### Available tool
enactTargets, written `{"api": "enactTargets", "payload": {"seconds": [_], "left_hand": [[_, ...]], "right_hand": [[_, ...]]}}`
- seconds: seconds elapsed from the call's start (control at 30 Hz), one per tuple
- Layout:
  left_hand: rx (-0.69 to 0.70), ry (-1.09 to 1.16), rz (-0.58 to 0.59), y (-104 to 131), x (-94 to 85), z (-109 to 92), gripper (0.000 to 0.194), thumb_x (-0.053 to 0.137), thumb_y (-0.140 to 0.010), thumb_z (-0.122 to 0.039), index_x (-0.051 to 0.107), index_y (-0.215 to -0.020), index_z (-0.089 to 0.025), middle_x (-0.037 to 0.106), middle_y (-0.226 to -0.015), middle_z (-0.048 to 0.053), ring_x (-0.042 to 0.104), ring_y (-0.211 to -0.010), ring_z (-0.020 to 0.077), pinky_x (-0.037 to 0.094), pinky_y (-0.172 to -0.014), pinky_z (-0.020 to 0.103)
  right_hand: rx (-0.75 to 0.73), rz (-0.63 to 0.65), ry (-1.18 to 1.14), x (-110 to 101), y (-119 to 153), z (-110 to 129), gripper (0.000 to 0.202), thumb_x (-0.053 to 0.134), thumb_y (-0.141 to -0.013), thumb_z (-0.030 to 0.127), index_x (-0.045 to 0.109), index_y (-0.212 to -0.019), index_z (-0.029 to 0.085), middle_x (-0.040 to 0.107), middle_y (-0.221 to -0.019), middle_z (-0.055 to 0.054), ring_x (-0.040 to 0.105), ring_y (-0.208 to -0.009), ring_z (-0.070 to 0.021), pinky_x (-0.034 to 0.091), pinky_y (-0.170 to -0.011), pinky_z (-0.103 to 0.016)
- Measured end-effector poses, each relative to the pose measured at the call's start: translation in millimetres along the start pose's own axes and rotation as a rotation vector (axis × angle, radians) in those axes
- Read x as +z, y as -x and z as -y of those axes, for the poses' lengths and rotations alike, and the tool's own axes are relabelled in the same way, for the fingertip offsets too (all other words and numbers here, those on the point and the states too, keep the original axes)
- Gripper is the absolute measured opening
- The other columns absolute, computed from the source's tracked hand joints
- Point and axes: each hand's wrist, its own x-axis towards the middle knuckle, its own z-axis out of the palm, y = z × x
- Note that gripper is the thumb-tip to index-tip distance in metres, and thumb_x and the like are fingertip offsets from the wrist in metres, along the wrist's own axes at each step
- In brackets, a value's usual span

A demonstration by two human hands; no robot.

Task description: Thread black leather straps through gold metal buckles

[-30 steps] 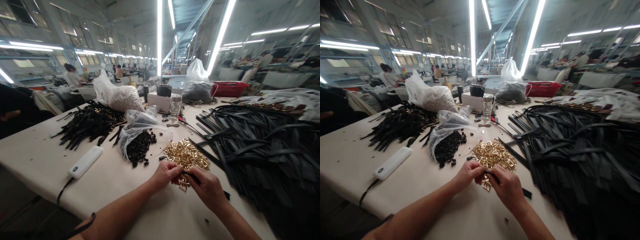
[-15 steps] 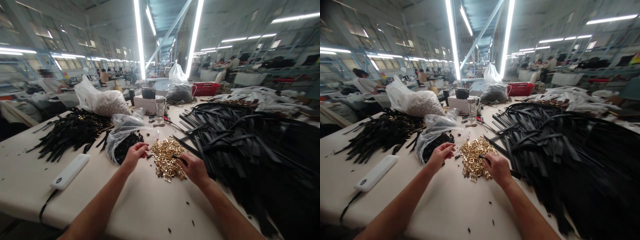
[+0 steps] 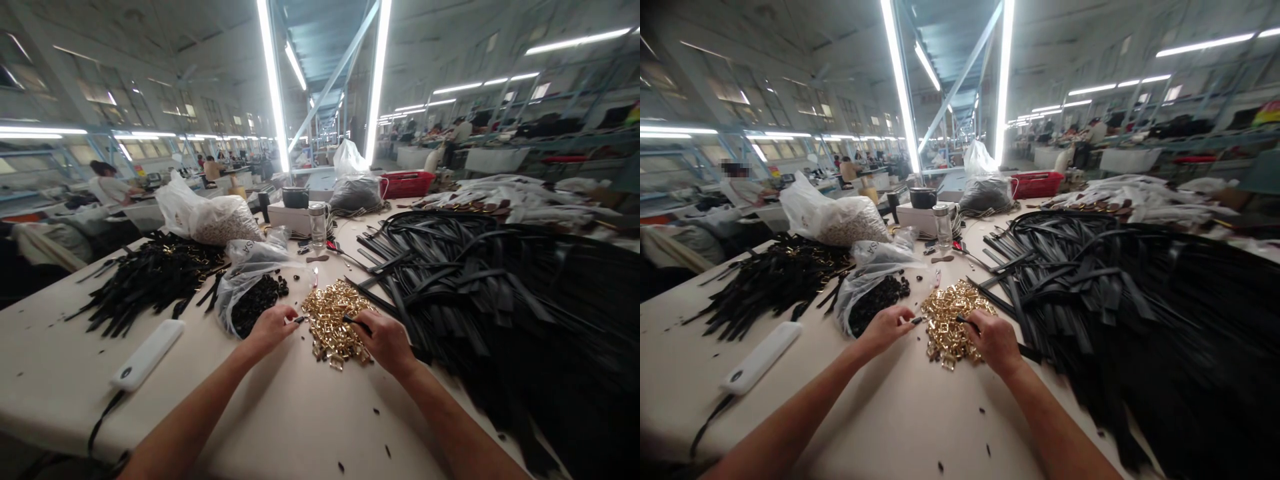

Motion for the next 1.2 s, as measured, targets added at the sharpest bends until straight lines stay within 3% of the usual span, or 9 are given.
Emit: {"api": "enactTargets", "payload": {"seconds": [0.13, 0.27, 0.43, 0.63, 0.8, 0.97, 1.1, 1.2], "left_hand": [[0.021, -0.144, -0.025, -9.6, 11.6, -3.0, 0.019, 0.062, -0.075, -0.018, 0.068, -0.092, -0.019, 0.065, -0.090, 0.004, 0.059, -0.079, 0.0181, 0.043, -0.075, 0.028], [0.004, -0.157, -0.031, -11.6, 9.5, -8.3, 0.010, 0.061, -0.076, -0.019, 0.068, -0.083, -0.021, 0.064, -0.086, 0.003, 0.058, -0.075, 0.0171, 0.042, -0.072, 0.027], [0.116, 0.016, 0.128, -1.4, 6.6, -35.1, 0.008, 0.063, -0.076, -0.026, 0.067, -0.071, -0.021, 0.062, -0.073, 0.000, 0.055, -0.064, 0.0142, 0.038, -0.060, 0.024], [0.228, -0.105, 0.129, 13.8, 31.6, -64.7, 0.011, 0.069, -0.072, -0.030, 0.066, -0.078, -0.022, 0.062, -0.081, 0.003, 0.055, -0.068, 0.0164, 0.037, -0.059, 0.025], [0.296, -0.126, 0.176, 22.9, 52.5, -66.9, 0.004, 0.063, -0.075, -0.019, 0.063, -0.076, -0.022, 0.063, -0.086, 0.003, 0.057, -0.071, 0.0161, 0.038, -0.059, 0.024], [0.289, -0.135, 0.151, 27.6, 62.8, -66.9, 0.004, 0.060, -0.076, -0.020, 0.061, -0.073, -0.021, 0.062, -0.083, 0.003, 0.058, -0.069, 0.0157, 0.040, -0.059, 0.024], [0.328, -0.157, 0.063, 28.2, 70.8, -68.4, 0.015, 0.051, -0.082, -0.020, 0.062, -0.072, -0.018, 0.062, -0.077, 0.005, 0.057, -0.065, 0.0160, 0.039, -0.057, 0.026], [0.311, -0.043, 0.047, 24.0, 72.5, -66.2, 0.022, 0.049, -0.083, -0.020, 0.062, -0.066, -0.017, 0.062, -0.073, 0.005, 0.055, -0.062, 0.0144, 0.039, -0.058, 0.025]], "right_hand": [[0.004, -0.007, -0.012, -1.6, -0.2, 0.6, 0.015, 0.054, -0.087, 0.027, 0.061, -0.076, 0.021, 0.064, -0.074, -0.001, 0.058, -0.067, -0.0157, 0.033, -0.060, -0.025], [0.015, -0.001, -0.016, -1.5, -0.4, -0.2, 0.014, 0.054, -0.088, 0.028, 0.061, -0.076, 0.021, 0.065, -0.075, -0.001, 0.058, -0.069, -0.0155, 0.033, -0.060, -0.024], [0.014, 0.009, -0.009, 0.3, 0.4, -1.5, 0.014, 0.054, -0.088, 0.028, 0.060, -0.078, 0.021, 0.064, -0.076, -0.001, 0.059, -0.072, -0.0158, 0.034, -0.063, -0.024], [0.025, 0.020, -0.012, -2.1, 0.2, 1.1, 0.014, 0.055, -0.088, 0.027, 0.059, -0.076, 0.021, 0.064, -0.077, -0.001, 0.059, -0.071, -0.0153, 0.034, -0.063, -0.024], [0.038, 0.015, -0.023, -0.5, 0.7, -0.2, 0.012, 0.056, -0.088, 0.026, 0.060, -0.078, 0.021, 0.065, -0.078, -0.001, 0.059, -0.071, -0.0151, 0.034, -0.063, -0.024], [0.036, 0.024, -0.035, 0.5, 1.4, 0.1, 0.011, 0.057, -0.087, 0.025, 0.060, -0.078, 0.021, 0.065, -0.077, -0.001, 0.059, -0.071, -0.0144, 0.034, -0.063, -0.023], [0.040, 0.031, -0.051, 1.2, 1.5, 0.9, 0.008, 0.058, -0.087, 0.024, 0.061, -0.081, 0.021, 0.065, -0.078, -0.001, 0.060, -0.074, -0.0149, 0.036, -0.065, -0.023], [0.039, 0.030, -0.054, 1.6, 1.6, 0.7, 0.009, 0.057, -0.088, 0.024, 0.061, -0.081, 0.021, 0.065, -0.079, -0.001, 0.060, -0.074, -0.0153, 0.036, -0.066, -0.023]]}}
